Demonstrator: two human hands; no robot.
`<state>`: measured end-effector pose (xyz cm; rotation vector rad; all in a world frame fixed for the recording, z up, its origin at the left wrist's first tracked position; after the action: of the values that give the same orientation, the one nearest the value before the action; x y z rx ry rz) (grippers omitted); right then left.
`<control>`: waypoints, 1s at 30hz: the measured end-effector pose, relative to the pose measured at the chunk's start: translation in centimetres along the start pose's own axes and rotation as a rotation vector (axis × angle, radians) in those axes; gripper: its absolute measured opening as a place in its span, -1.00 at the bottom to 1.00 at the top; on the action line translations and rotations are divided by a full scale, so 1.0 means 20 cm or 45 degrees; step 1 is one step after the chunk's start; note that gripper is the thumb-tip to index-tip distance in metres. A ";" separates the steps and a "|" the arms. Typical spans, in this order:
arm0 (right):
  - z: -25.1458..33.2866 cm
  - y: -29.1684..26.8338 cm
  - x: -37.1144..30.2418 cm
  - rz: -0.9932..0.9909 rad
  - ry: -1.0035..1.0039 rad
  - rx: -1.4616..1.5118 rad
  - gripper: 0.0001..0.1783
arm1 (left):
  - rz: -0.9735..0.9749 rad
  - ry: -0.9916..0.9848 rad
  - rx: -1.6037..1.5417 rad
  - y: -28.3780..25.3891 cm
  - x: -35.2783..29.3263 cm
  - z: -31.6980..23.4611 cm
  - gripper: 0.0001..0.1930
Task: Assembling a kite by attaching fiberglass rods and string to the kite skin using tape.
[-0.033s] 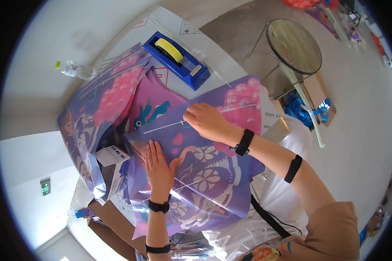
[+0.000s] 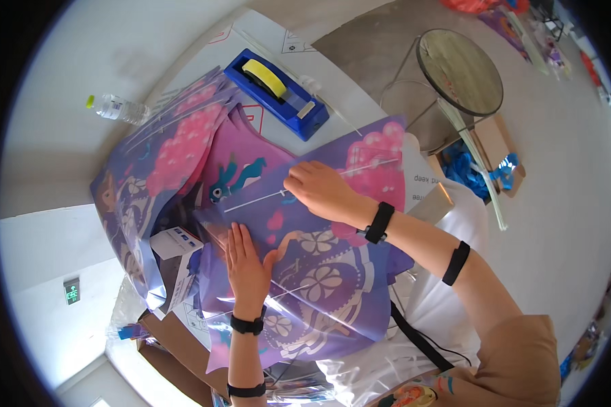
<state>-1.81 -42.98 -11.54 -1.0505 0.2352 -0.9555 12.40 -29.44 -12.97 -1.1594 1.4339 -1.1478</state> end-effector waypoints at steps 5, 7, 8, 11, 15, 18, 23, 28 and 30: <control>0.10 0.08 0.05 0.104 -0.001 0.061 -0.85 | 0.027 -0.036 0.076 -0.06 -0.14 0.05 -0.20; 0.12 0.10 0.05 0.195 0.009 0.082 -0.86 | 0.049 -0.083 0.152 -0.08 -0.16 0.05 -0.28; 0.12 0.08 0.05 0.112 -0.006 0.132 -0.87 | 0.062 -0.120 0.169 -0.08 -0.16 0.06 -0.28; 0.07 0.04 0.03 0.040 -0.033 0.157 -0.87 | -0.013 -0.183 0.146 -0.04 -0.08 0.03 -0.41; 0.06 0.03 0.04 -0.005 -0.051 0.084 -0.89 | -0.143 -0.141 0.132 -0.06 -0.03 0.00 -0.34; 0.06 0.06 0.05 0.018 -0.054 0.122 -0.84 | -0.257 -0.164 -0.310 -0.07 0.00 -0.03 -0.27; 0.08 0.06 0.07 0.029 -0.117 0.104 -0.85 | -0.271 -0.218 -0.241 -0.03 0.00 0.00 -0.24; 0.04 0.05 0.08 0.085 -0.082 0.136 -0.82 | -0.389 -0.265 -0.149 -0.03 -0.01 0.06 -0.36; 0.03 0.03 0.08 0.074 -0.087 0.127 -0.81 | -0.394 -0.283 -0.163 -0.04 0.01 0.04 -0.35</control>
<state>-0.12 -43.80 -11.31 -0.9781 0.1590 -0.8685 13.29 -29.78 -12.32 -1.5890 1.1987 -1.1042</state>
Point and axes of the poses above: each hand's wrist, its own x-axis towards the middle knuckle, its own y-axis out of the palm, z = x × y, the point moved 9 cm from there along x, towards the middle knuckle, and after that the axes turned 14 degrees about y, right-handed, at the moved point
